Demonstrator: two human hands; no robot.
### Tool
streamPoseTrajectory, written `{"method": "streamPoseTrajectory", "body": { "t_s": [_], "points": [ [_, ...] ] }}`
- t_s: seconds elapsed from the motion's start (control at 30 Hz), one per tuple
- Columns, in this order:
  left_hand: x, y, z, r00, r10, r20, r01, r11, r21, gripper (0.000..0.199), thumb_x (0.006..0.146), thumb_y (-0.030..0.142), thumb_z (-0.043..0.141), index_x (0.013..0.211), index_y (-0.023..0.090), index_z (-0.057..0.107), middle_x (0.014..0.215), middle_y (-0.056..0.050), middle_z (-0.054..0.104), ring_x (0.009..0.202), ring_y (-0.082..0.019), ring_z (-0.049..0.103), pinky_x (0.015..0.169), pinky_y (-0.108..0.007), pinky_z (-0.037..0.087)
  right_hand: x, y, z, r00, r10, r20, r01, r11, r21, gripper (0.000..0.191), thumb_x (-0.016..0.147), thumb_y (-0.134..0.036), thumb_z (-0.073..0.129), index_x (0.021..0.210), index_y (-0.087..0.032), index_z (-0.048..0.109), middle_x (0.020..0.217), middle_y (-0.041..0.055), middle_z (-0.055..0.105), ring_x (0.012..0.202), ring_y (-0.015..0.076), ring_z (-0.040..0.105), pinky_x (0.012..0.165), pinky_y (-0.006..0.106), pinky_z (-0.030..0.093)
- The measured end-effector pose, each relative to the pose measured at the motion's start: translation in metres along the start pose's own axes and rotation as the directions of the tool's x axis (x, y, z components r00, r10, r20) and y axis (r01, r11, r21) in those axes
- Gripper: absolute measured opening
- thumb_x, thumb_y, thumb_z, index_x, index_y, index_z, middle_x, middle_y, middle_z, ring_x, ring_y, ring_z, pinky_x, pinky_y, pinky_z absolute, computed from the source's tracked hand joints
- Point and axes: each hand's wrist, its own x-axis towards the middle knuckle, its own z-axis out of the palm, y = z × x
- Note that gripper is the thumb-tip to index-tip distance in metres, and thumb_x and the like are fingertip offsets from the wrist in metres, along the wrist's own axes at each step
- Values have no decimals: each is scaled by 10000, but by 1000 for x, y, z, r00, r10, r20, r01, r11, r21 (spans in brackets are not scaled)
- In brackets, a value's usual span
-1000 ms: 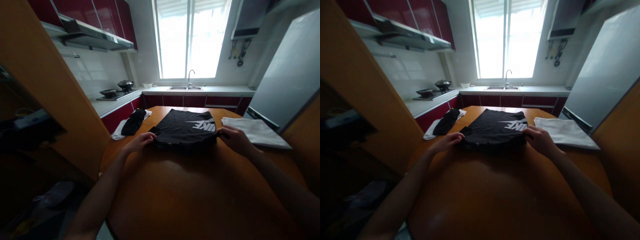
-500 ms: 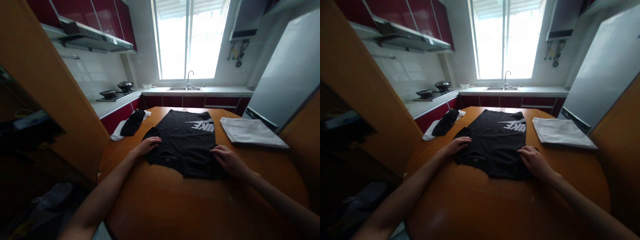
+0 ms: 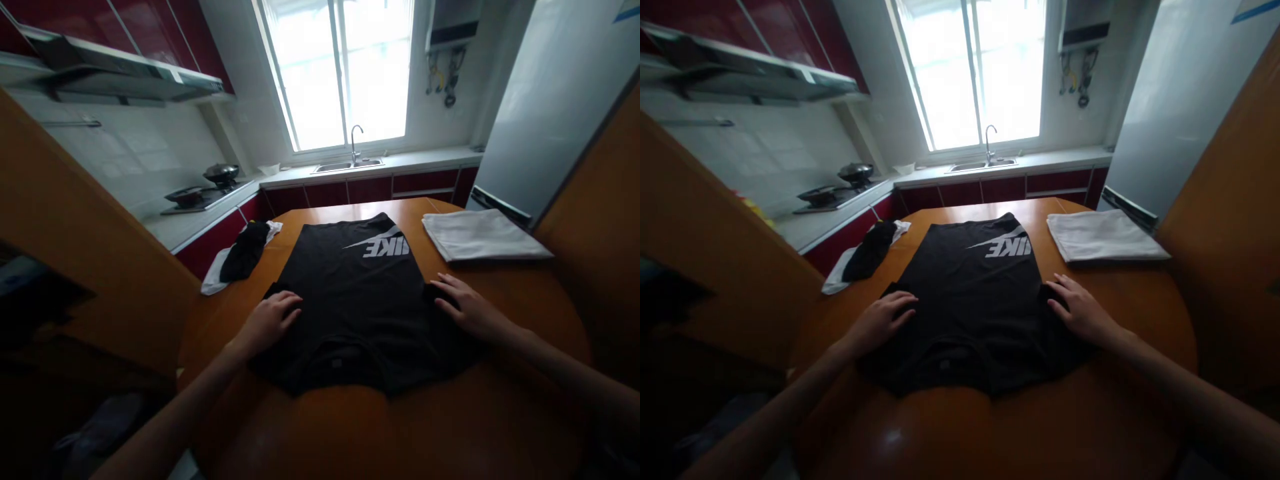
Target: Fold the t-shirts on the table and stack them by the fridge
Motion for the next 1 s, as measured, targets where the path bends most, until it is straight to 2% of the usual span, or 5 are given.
{"method": "streamPoseTrajectory", "body": {
  "t_s": [0.13,0.37,0.6,0.8,1.0],
  "points": [
    [15,-13,-2,964,-205,-168,223,969,102,581,870,408,641,1417,235,550,1324,-128,571,1202,-334,554,1046,-477,470,-3,8,15,999,-16,43,21,994,-108,634,962,-479,432,1528,-192,428,1607,142,345,1480,318,321,1186,549,307],
    [-7,-71,-7,905,-277,-322,260,961,-95,609,799,144,451,1402,161,539,1212,-98,636,1139,-235,620,1066,-356,477,-29,45,24,999,46,14,-42,976,-212,691,962,-545,359,1551,-183,382,1602,146,351,1492,323,285,1189,582,272],
    [-46,-101,-19,899,-373,-229,388,921,24,536,780,203,426,1262,106,640,1254,-149,645,1145,-274,636,1049,-381,494,-14,54,-5,996,73,-51,-77,994,-79,581,954,-520,414,1387,-171,582,1519,160,481,1410,328,441,1162,513,371],
    [42,-65,-16,970,-189,-152,191,982,-4,472,871,322,432,1223,117,670,1286,-133,664,1212,-268,609,1114,-376,443,104,18,-30,995,-7,-99,4,1000,-29,412,923,-348,498,1241,-147,665,1290,150,665,1212,294,609,1075,426,455],
    [162,-40,13,998,-63,-13,62,997,-45,439,903,320,443,1210,128,691,1274,-135,677,1194,-260,627,1088,-359,461,225,9,9,983,183,-12,-183,983,15,396,900,-198,533,1258,-87,661,1334,185,643,1278,277,565,1096,330,393]
  ]
}}
